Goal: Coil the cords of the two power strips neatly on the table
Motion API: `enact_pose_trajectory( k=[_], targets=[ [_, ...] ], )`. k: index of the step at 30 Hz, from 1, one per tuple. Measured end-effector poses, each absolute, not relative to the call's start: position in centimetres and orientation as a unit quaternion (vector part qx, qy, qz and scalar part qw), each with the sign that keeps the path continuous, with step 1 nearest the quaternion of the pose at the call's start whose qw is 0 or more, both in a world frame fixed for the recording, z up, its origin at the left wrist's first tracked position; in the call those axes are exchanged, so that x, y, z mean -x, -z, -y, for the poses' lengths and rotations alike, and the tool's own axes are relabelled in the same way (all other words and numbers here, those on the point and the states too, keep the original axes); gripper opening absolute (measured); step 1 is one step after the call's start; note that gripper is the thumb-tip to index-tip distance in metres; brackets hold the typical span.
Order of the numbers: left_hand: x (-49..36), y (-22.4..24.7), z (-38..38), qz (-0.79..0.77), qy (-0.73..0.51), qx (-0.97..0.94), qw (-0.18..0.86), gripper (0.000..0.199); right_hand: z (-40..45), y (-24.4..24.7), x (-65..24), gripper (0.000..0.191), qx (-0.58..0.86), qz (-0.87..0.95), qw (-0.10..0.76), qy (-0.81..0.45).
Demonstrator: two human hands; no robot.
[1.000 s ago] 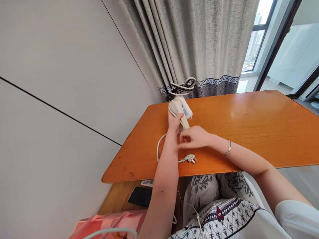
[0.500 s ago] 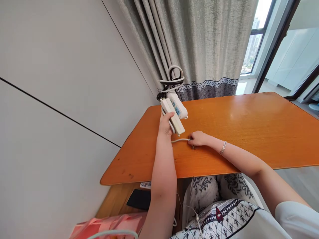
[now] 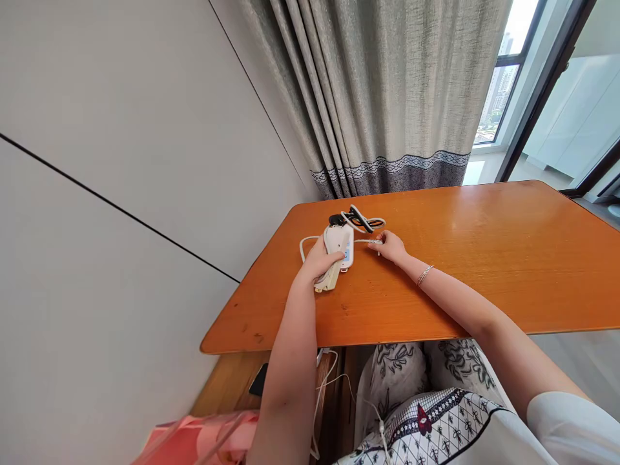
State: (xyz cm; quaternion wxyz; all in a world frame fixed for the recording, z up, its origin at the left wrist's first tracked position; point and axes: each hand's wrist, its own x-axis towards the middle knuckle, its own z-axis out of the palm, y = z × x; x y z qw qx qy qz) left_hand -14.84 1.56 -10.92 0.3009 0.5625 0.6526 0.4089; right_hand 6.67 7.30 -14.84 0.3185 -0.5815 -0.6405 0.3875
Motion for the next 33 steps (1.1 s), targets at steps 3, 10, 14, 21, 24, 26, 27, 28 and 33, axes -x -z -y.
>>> enact_pose_trajectory(
  k=[3,10,14,21,24,26,27,28,33],
  targets=[
    [15.9,11.5,-1.9,-0.708,-0.366,-0.555,0.239,0.070,-7.7,15.6,-5.9,0.031,0.539,0.633,0.367,-0.417],
    [19.7,12.2,-4.1,-0.770,-0.347,-0.507,0.171,0.064,-6.2,16.3,-6.1,0.029,0.467,0.660,0.361,-0.464],
    [23.6,12.6,-5.5,-0.788,-0.345,-0.481,0.167,0.048,-4.4,16.0,-7.9,0.026,0.444,0.675,0.336,-0.484],
    [24.9,11.8,-4.8,-0.812,-0.327,-0.467,0.123,0.067,-1.6,16.4,-12.2,0.027,0.396,0.695,0.298,-0.520],
    [21.2,11.3,-4.2,-0.785,-0.276,-0.554,0.017,0.088,-1.4,16.6,-13.2,0.026,0.396,0.687,0.304,-0.529],
    [18.3,11.2,-4.2,-0.770,-0.203,-0.604,-0.016,0.079,-1.5,16.7,-13.5,0.026,0.400,0.678,0.306,-0.535],
    [17.1,11.3,-4.3,-0.765,-0.168,-0.622,-0.015,0.072,-1.5,16.7,-13.6,0.026,0.403,0.675,0.307,-0.537],
    [16.1,11.4,-4.4,-0.763,-0.134,-0.632,-0.010,0.066,-1.6,16.8,-13.6,0.026,0.404,0.672,0.307,-0.539],
    [15.2,13.1,-5.3,-0.760,-0.086,-0.645,0.010,0.036,-1.8,17.2,-14.0,0.025,0.399,0.673,0.306,-0.543]
  ],
)
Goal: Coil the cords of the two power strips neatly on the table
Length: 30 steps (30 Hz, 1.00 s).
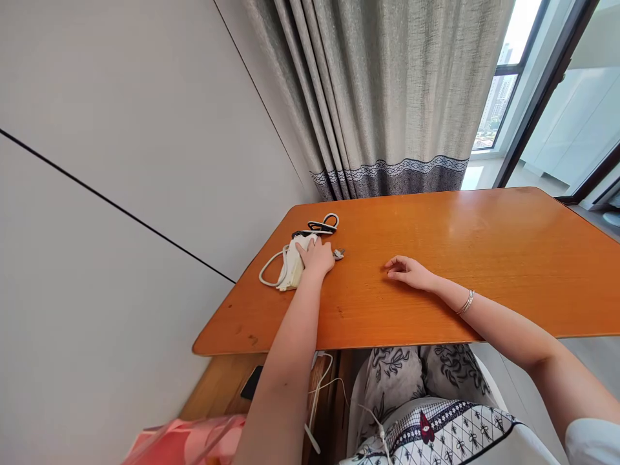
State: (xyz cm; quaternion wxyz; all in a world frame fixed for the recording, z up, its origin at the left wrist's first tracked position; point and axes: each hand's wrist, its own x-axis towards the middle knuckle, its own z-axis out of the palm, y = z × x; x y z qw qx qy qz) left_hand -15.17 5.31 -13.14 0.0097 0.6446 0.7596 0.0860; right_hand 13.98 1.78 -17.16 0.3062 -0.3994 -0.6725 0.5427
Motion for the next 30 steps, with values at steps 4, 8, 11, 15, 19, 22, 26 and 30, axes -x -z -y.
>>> enact_pose_trajectory(
  k=[4,8,11,15,19,22,26,30],
  targets=[
    [17.0,14.4,-5.8,-0.750,-0.121,-0.650,0.010,0.030,-1.9,17.4,-14.2,0.023,0.394,0.671,0.304,-0.549],
    [18.3,14.8,-6.1,-0.760,-0.154,-0.631,-0.010,0.032,-1.9,17.3,-14.2,0.021,0.390,0.671,0.307,-0.550],
    [18.5,14.8,-6.1,-0.770,-0.197,-0.607,-0.013,0.030,-1.8,17.1,-14.2,0.020,0.388,0.670,0.305,-0.554],
    [17.8,13.9,-5.5,-0.779,-0.210,-0.590,-0.022,0.030,-1.8,17.1,-14.2,0.020,0.380,0.659,0.313,-0.568],
    [15.4,12.0,-5.1,-0.756,-0.216,-0.617,-0.030,0.044,-2.0,17.4,-13.9,0.025,0.374,0.640,0.336,-0.581],
    [11.8,10.7,-4.9,-0.713,-0.206,-0.670,-0.009,0.043,-2.1,17.8,-13.8,0.032,0.370,0.609,0.388,-0.585],
    [4.9,10.3,-3.9,-0.604,-0.098,-0.789,0.049,0.049,-2.6,18.3,-14.0,0.043,0.396,0.560,0.483,-0.545],
    [-1.9,12.0,-2.7,-0.508,-0.082,-0.853,0.082,0.054,-3.5,18.5,-14.5,0.044,0.460,0.526,0.549,-0.459]
  ],
)
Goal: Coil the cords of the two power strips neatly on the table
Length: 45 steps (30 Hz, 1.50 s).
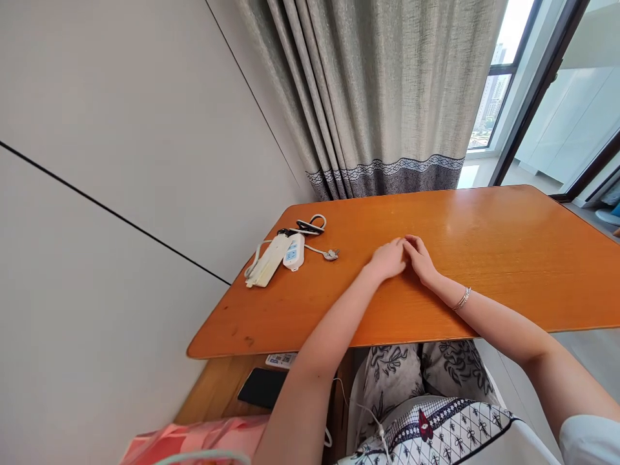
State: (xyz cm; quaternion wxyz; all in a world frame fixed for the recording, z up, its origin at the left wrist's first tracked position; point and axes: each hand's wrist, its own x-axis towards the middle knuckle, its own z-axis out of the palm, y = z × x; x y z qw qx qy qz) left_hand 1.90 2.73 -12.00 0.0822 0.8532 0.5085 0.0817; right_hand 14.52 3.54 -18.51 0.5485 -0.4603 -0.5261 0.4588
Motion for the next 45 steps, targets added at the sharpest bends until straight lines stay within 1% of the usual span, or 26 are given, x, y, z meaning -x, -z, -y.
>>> enact_pose_trajectory(
  k=[3,8,11,21,30,37,45],
  targets=[
    [-4.9,13.9,-2.1,-0.493,-0.127,-0.858,0.068,0.044,-3.9,18.7,-14.8,0.046,0.502,0.525,0.549,-0.414],
    [-5.0,15.8,-1.9,-0.481,-0.188,-0.849,0.111,0.049,-3.7,19.4,-14.9,0.054,0.509,0.586,0.500,-0.385],
    [-4.2,15.8,-2.0,-0.497,-0.194,-0.836,0.129,0.049,-3.6,19.5,-14.8,0.056,0.493,0.613,0.494,-0.369],
    [-4.2,15.6,-2.0,-0.506,-0.180,-0.832,0.138,0.044,-3.2,18.3,-15.0,0.052,0.497,0.632,0.466,-0.370],
    [-4.2,15.5,-1.9,-0.507,-0.190,-0.828,0.147,0.042,-3.5,18.7,-15.0,0.048,0.485,0.636,0.477,-0.364],
    [-4.1,15.5,-1.8,-0.507,-0.190,-0.826,0.157,0.041,-3.4,18.4,-15.0,0.048,0.492,0.640,0.465,-0.364],
    [-4.0,15.4,-1.8,-0.508,-0.189,-0.826,0.156,0.047,-3.3,18.2,-15.2,0.046,0.488,0.642,0.466,-0.363]
  ],
)
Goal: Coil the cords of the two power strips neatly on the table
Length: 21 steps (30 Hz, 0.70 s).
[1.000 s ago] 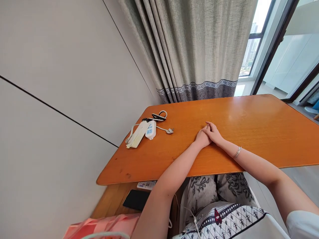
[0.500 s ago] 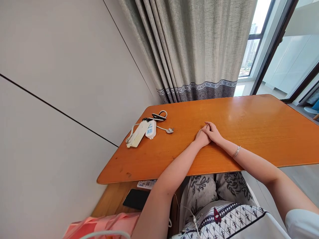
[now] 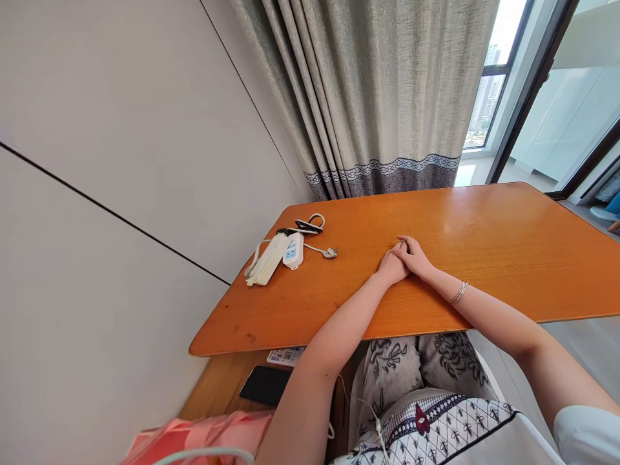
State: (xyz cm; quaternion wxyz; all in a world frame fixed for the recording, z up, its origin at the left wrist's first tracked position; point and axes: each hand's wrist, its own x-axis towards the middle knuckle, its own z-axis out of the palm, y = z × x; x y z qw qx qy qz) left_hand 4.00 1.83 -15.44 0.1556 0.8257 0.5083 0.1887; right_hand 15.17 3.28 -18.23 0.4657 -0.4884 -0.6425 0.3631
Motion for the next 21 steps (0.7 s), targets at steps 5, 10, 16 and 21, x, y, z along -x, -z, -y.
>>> enact_pose_trajectory(
  k=[5,10,16,21],
  targets=[
    [-3.96,15.34,-1.77,-0.503,-0.194,-0.827,0.161,0.049,-3.25,18.13,-15.17,0.047,0.491,0.645,0.460,-0.362],
    [-3.80,15.63,-1.90,-0.499,-0.198,-0.828,0.160,0.050,-3.47,18.30,-15.25,0.044,0.484,0.646,0.467,-0.362],
    [-3.74,16.21,-2.27,-0.487,-0.205,-0.834,0.159,0.051,-3.67,18.42,-15.42,0.042,0.477,0.651,0.468,-0.359],
    [-3.70,16.01,-2.28,-0.494,-0.194,-0.833,0.158,0.051,-3.77,18.56,-15.53,0.041,0.470,0.653,0.473,-0.359]
  ],
)
